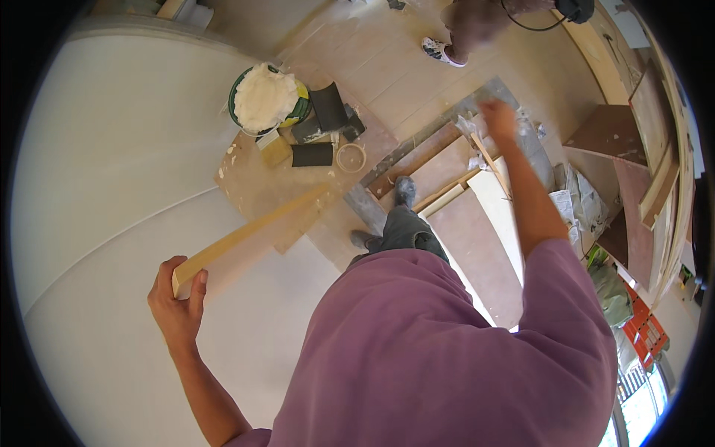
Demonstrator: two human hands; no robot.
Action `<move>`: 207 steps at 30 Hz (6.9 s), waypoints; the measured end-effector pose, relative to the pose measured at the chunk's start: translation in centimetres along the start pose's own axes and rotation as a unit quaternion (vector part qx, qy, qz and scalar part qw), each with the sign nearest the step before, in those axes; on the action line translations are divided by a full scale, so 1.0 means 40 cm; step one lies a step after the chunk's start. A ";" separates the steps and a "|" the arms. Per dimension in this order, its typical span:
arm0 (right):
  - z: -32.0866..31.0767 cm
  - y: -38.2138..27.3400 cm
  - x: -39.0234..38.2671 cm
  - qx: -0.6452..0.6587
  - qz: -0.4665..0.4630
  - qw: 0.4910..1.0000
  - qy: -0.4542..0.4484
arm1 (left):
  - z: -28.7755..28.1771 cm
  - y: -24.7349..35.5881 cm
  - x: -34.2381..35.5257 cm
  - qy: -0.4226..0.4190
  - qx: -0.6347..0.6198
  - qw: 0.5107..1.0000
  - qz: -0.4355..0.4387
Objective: The person removes protective film from a cabinet door and wipes it with a cloth. They then kneel to install the door onto a cabinet under a sink, aligning it with the hinges and securing it in place.
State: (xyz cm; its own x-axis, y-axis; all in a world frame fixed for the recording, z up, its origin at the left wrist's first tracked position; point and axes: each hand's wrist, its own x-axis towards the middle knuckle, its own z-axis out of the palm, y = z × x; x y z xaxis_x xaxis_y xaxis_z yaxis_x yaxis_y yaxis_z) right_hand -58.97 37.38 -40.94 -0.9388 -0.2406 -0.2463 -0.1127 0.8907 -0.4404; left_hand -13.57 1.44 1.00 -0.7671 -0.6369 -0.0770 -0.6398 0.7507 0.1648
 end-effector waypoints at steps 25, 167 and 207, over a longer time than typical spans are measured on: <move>0.149 -0.869 -0.529 0.619 -0.160 0.759 -0.124 | -0.031 -0.065 0.031 -0.079 -0.064 0.992 0.068; -0.287 -1.126 -1.017 0.128 -0.552 0.823 -0.046 | 0.031 -0.672 -0.468 0.231 -0.383 0.894 0.007; -0.192 -1.325 -1.089 -0.043 -0.766 0.639 0.052 | 0.084 -0.825 -0.421 0.124 -0.510 0.850 0.054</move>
State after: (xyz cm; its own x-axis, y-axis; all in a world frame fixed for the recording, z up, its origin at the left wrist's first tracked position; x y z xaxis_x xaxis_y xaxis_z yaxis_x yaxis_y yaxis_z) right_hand -14.61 3.61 -0.23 0.2785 -0.8332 0.4778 -0.9390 -0.3407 -0.0467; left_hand 20.30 -12.02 -6.45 -0.7039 -0.6868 0.1811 -0.0962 0.3448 0.9337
